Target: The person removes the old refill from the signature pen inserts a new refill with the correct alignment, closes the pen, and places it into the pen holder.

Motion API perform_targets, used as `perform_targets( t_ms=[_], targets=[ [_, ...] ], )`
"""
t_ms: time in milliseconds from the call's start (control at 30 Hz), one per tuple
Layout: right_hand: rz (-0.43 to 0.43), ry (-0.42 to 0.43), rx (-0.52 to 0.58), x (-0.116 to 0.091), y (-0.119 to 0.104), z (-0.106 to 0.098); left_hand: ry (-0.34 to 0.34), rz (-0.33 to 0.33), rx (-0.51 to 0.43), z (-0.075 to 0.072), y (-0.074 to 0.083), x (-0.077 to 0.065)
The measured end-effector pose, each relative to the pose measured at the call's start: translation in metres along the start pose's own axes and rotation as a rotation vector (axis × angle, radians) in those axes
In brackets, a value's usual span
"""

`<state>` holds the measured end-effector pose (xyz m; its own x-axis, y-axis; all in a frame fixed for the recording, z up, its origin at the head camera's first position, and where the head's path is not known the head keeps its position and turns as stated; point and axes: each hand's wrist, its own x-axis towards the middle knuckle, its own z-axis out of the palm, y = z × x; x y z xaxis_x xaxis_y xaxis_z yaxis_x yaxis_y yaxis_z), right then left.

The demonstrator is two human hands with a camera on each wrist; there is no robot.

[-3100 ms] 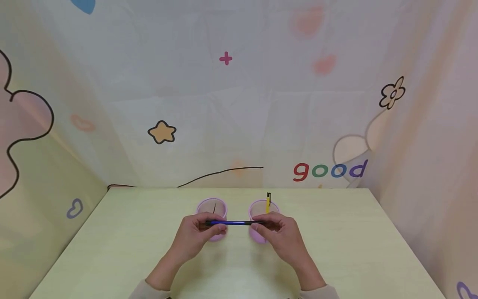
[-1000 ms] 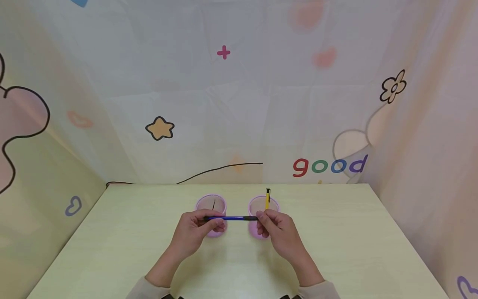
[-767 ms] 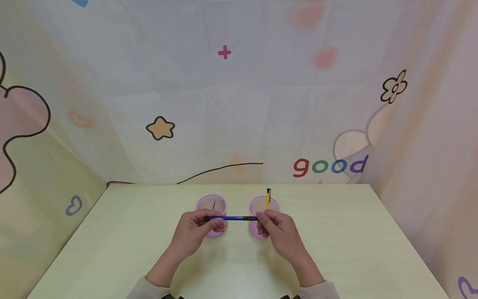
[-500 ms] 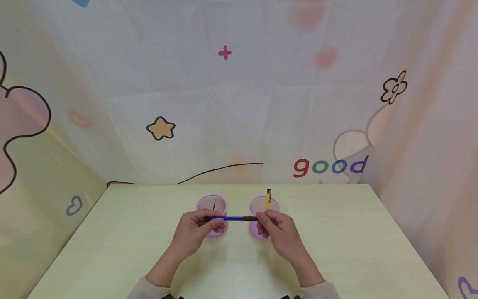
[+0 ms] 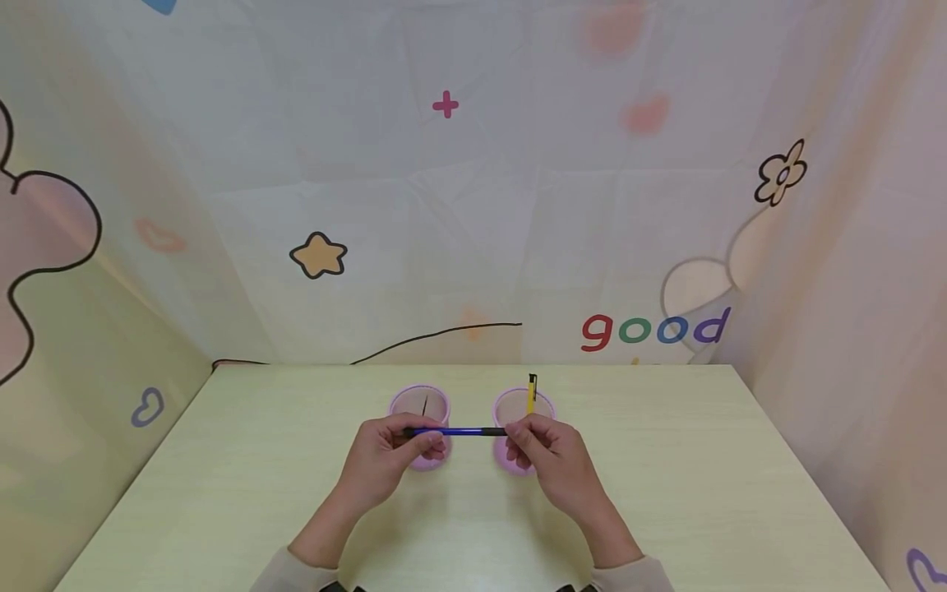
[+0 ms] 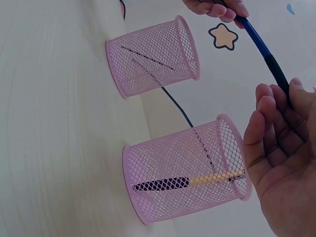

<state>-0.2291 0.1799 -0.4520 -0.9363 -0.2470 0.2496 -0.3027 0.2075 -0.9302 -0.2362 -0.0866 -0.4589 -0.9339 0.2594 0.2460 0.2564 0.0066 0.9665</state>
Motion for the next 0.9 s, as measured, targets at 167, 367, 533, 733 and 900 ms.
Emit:
perform_targets(
  t_ms=[167,367,533,733,900],
  targets=[
    [-0.006,-0.001,-0.008,-0.0004,0.0000,-0.0003,0.002,-0.002,-0.007,0.0000,-0.0011,0.0004],
    [-0.014,-0.003,-0.001,-0.0005,0.0004,-0.0008,0.002,0.003,0.000,-0.0005,-0.0012,0.0000],
    [-0.023,-0.010,-0.001,-0.0007,0.0011,-0.0012,0.003,-0.002,0.003,-0.0008,-0.0005,0.0000],
    [-0.026,-0.015,0.002,-0.0006,0.0023,-0.0015,0.000,0.003,0.003,-0.0012,-0.0012,0.0001],
    [-0.032,-0.018,-0.004,-0.0004,0.0030,-0.0019,-0.001,0.008,-0.005,-0.0007,0.0009,-0.0002]
  ],
)
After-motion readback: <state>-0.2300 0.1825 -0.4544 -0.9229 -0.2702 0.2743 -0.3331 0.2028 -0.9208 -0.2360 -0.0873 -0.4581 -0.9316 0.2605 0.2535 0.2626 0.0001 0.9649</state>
